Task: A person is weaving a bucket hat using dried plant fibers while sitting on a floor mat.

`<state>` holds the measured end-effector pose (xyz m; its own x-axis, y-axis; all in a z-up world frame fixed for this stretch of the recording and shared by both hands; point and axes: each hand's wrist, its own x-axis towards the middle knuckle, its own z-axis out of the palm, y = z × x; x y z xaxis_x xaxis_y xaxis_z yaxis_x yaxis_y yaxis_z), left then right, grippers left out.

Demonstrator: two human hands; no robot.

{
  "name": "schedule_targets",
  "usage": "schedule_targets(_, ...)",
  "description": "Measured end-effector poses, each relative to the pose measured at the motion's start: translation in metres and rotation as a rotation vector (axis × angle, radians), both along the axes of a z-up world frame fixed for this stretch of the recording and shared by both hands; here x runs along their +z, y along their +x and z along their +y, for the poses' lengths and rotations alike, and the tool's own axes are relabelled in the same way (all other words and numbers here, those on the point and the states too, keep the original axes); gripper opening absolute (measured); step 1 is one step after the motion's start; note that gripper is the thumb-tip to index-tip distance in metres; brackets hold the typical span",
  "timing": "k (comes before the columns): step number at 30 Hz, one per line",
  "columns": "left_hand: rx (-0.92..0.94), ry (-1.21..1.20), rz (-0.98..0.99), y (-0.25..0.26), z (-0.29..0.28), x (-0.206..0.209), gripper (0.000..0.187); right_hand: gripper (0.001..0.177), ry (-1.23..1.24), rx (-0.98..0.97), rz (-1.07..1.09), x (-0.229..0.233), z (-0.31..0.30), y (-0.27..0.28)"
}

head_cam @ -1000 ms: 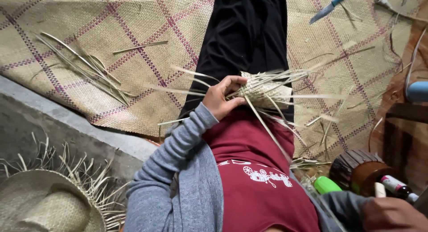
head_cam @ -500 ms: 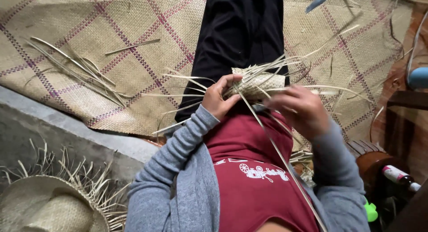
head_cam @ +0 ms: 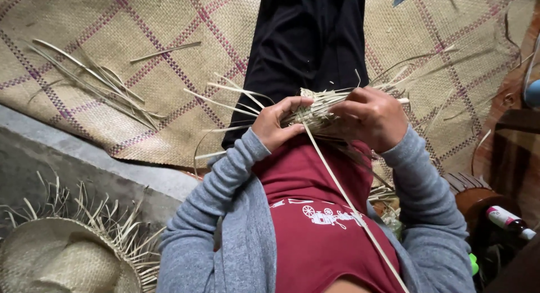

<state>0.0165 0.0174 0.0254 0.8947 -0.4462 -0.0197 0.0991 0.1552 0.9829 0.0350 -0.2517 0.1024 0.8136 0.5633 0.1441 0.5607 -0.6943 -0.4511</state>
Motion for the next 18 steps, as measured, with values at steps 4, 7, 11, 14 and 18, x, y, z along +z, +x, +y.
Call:
schedule_targets(4, -0.041, -0.096, 0.067, -0.004, -0.001, 0.000, 0.050, 0.010, -0.033, 0.013, 0.021, -0.002, -0.004, 0.003)
schedule_targets(7, -0.054, -0.151, 0.109, -0.005, 0.000, -0.006, 0.046, 0.010, -0.009, 0.042, 0.065, -0.009, -0.005, 0.011)
schedule_targets(11, -0.071, -0.137, 0.087, -0.003, 0.002, -0.009, 0.046, 0.017, 0.069, 0.090, 0.164, -0.017, -0.003, 0.019)
schedule_targets(14, -0.082, -0.134, 0.085, 0.000, 0.002, -0.010, 0.046, 0.016, 0.070, 0.093, 0.132, -0.013, 0.002, 0.018)
schedule_targets(18, -0.120, -0.123, 0.074, 0.005, 0.005, -0.011, 0.047, 0.018, 0.079, 0.078, 0.135, -0.006, 0.009, 0.015)
